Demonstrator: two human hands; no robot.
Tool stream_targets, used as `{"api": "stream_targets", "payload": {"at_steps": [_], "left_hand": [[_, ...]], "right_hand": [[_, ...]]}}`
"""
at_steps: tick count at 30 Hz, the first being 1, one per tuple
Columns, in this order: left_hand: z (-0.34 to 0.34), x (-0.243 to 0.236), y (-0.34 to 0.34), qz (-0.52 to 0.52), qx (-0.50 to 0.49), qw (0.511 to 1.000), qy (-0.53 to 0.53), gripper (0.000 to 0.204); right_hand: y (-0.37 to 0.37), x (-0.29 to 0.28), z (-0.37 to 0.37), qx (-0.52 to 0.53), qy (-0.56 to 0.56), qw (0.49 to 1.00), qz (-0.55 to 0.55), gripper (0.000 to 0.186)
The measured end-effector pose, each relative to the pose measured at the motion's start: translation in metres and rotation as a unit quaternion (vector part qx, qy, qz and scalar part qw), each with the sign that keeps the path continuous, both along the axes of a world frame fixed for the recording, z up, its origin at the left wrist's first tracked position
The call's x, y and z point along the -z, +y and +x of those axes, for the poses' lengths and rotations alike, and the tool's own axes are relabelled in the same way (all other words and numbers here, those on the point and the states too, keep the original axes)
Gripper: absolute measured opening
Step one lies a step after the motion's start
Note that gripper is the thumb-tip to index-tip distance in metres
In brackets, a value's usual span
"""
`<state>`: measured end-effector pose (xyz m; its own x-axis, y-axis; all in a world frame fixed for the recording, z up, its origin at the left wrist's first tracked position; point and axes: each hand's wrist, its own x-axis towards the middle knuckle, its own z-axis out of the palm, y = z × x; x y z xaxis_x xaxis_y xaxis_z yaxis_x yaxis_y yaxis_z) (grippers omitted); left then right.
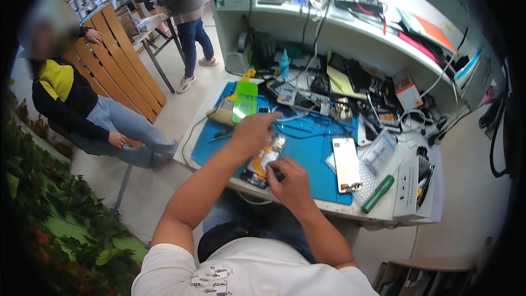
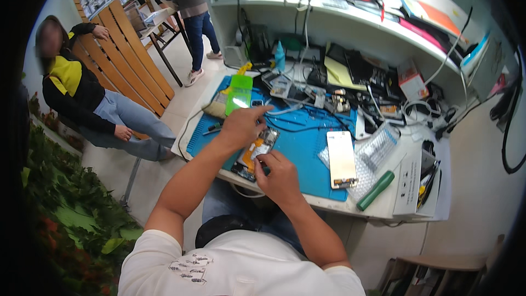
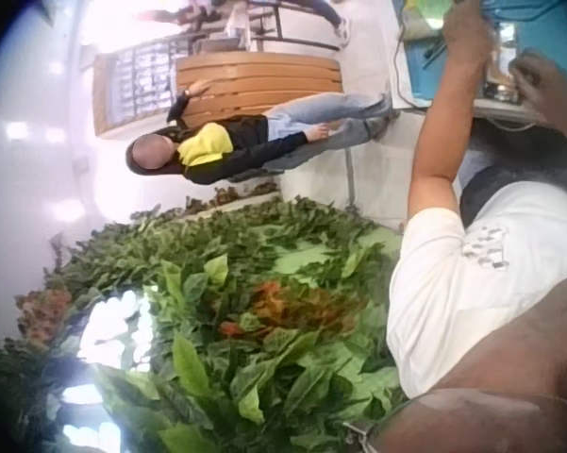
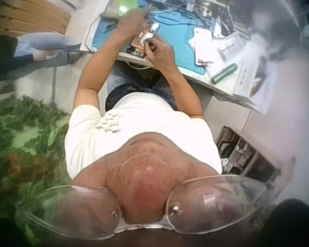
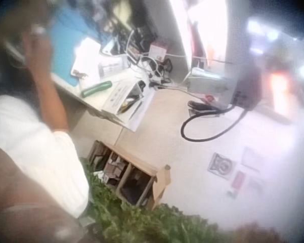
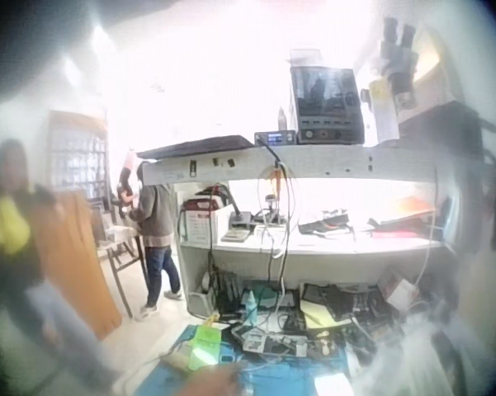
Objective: The person tests a mobile phone screen by tapping various icons and diagnostic patterns, then detaches the screen from the internal chassis and handles the separate components by hand.
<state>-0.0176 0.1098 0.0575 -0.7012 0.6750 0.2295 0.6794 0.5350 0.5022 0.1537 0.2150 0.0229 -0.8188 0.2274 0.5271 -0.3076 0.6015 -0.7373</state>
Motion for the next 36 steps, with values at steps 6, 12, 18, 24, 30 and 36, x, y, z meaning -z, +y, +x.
{"api": "stream_targets", "payload": {"at_steps": [6, 12, 18, 24, 30, 36], "left_hand": [[-0.009, 0.006, -0.004, -0.018, 0.038, 0.997, 0.064, 0.04], [-0.004, 0.01, 0.007, -0.029, 0.03, 0.996, 0.082, 0.036], [-0.034, -0.009, -0.013, 0.081, -0.01, 0.995, 0.057, 0.036], [-0.108, -0.039, 0.028, 0.11, -0.036, 0.993, 0.024, 0.032], [-0.162, -0.004, 0.078, 0.041, -0.071, 0.992, 0.098, 0.031], [-0.152, -0.009, 0.072, 0.061, -0.062, 0.994, 0.07, 0.033]], "right_hand": [[0.009, -0.184, -0.07, 0.078, 0.056, 0.977, 0.19, 0.09], [0.04, -0.281, -0.156, 0.114, 0.02, 0.92, 0.375, 0.08], [0.026, -0.16, -0.049, 0.046, 0.058, 0.959, 0.272, 0.042], [0.025, 0.001, 0.056, 0.045, 0.01, 0.991, 0.127, 0.019], [0.017, 0.003, 0.051, 0.063, 0.039, 0.99, 0.124, 0.013], [0.02, 0.007, 0.053, 0.069, 0.041, 0.987, 0.14, 0.014]]}}
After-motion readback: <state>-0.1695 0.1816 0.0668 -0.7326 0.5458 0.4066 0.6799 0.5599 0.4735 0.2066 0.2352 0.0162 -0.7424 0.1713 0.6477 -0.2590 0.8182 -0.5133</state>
